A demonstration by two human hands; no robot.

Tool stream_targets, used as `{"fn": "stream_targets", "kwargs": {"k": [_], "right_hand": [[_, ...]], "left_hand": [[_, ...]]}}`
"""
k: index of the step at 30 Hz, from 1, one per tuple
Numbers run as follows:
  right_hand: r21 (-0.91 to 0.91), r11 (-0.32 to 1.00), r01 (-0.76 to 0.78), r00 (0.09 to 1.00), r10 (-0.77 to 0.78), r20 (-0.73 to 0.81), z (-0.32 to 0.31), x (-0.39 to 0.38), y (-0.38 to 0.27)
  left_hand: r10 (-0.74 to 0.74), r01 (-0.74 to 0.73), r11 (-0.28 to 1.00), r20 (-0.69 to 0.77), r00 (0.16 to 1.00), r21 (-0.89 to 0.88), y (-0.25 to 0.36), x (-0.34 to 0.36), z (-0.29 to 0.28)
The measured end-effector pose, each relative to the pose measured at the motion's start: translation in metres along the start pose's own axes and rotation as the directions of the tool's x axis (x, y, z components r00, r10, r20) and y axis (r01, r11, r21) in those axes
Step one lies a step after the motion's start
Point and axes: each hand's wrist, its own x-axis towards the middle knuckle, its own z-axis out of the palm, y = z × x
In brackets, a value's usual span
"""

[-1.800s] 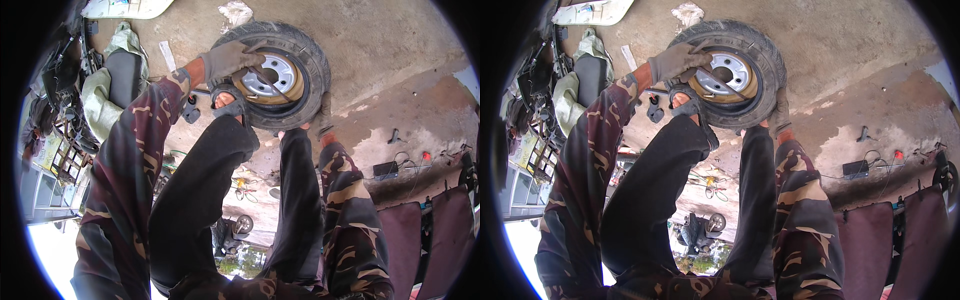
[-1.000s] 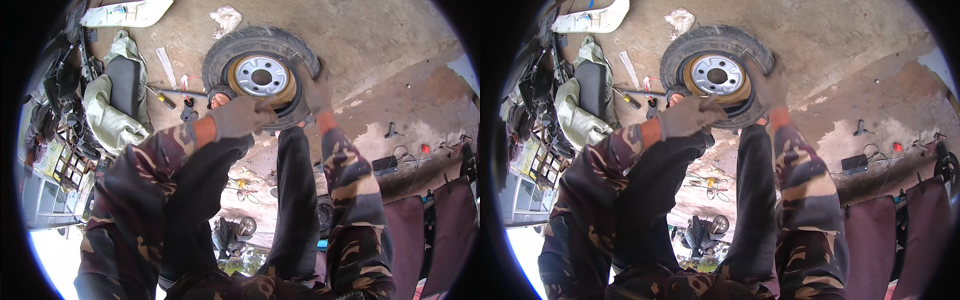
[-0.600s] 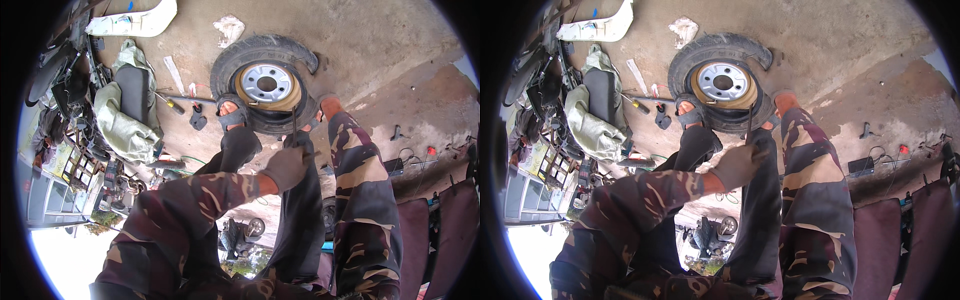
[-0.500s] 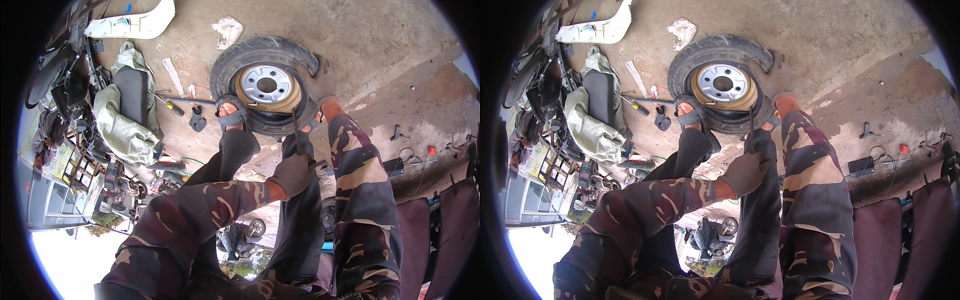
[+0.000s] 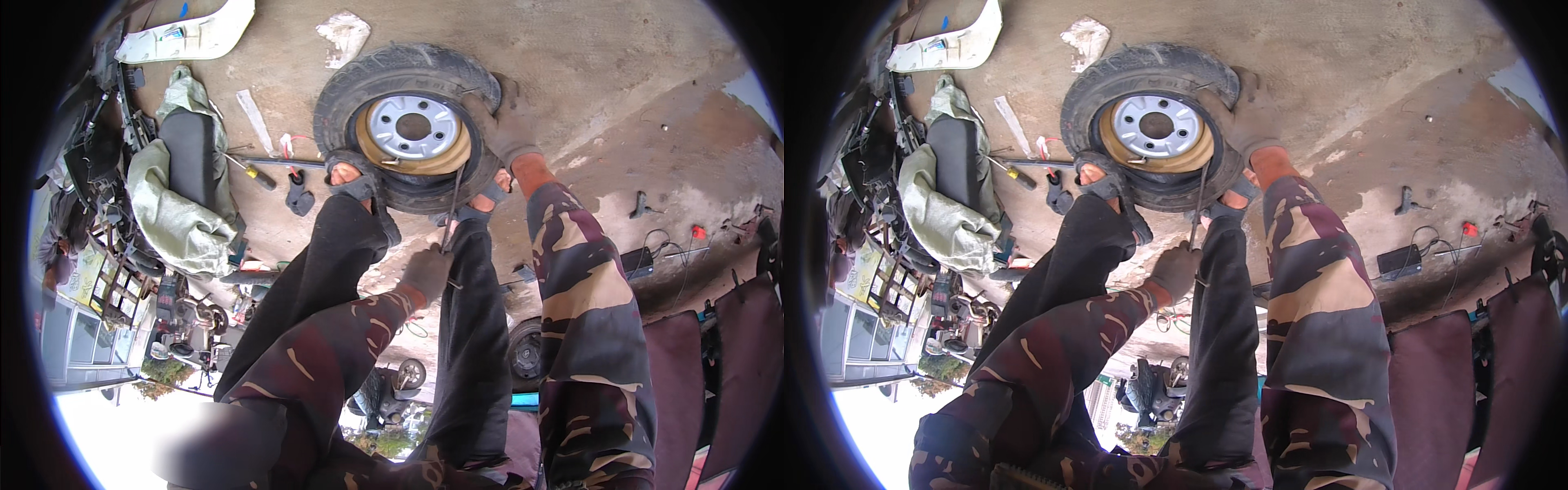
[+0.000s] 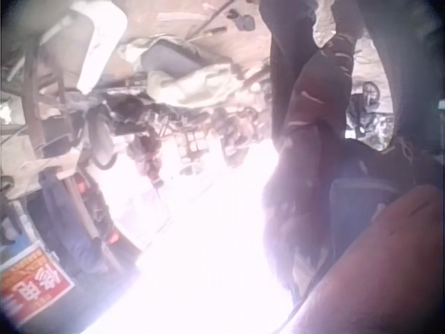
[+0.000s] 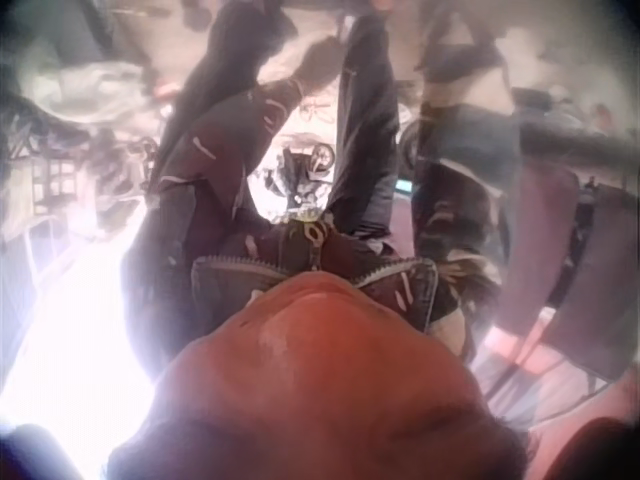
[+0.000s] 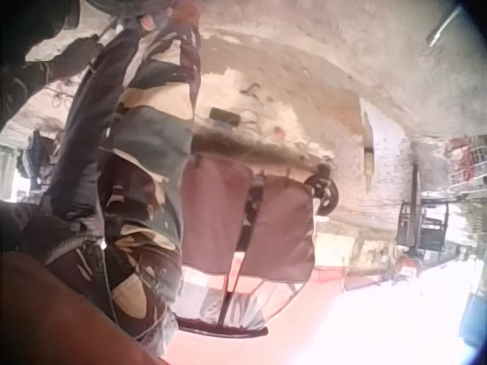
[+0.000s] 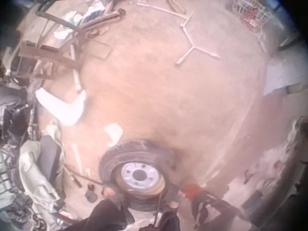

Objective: The person uses a metal pry bar to lever a tire off a small wheel rim. They repeatedly insert the bar between the tire bead and rim, pry, and rotate the tire until it separates. The tire is then lifted off and placed into a white basin.

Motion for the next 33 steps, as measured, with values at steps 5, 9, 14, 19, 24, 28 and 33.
{"fn": "stream_targets", "kwargs": {"k": [5, 9, 14, 19, 24, 28, 33], "right_hand": [[0.008, 1.0, 0.005, 0.994, -0.006, 0.107, -0.009, 0.003, -0.001], [-0.021, 0.999, -0.047, 0.988, 0.05, 0.15, -0.013, 0.008, -0.007], [-0.16, 0.982, -0.104, 0.973, 0.134, 0.19, -0.03, 0.007, -0.034], [-0.236, 0.957, -0.169, 0.924, 0.237, 0.3, -0.048, 0.013, -0.055], [-0.202, 0.961, -0.189, 0.896, 0.253, 0.365, -0.047, 0.018, -0.049], [-0.084, 0.975, -0.208, 0.912, 0.224, 0.343, -0.051, 0.0, -0.057], [0.013, 0.994, -0.107, 0.925, 0.094, 0.369, -0.061, -0.037, -0.104]], "left_hand": [[0.031, -0.043, 0.983, 0.071, 0.997, 0.18, -0.016, 0.009, -0.005], [0.001, -0.017, 0.996, 0.185, 0.983, 0.083, -0.008, -0.008, -0.031], [0.03, -0.037, 0.999, 0.288, 0.957, 0.019, -0.009, -0.023, -0.058], [-0.148, 0.052, 0.941, 0.269, 0.952, 0.336, -0.023, -0.021, -0.036], [-0.055, 0.06, 0.998, 0.224, 0.973, -0.016, -0.012, -0.021, -0.022], [0.013, 0.052, 0.978, 0.308, 0.951, -0.201, 0.013, -0.013, -0.069], [0.118, 0.001, 0.957, 0.394, 0.912, -0.289, 0.019, -0.043, -0.146]]}}
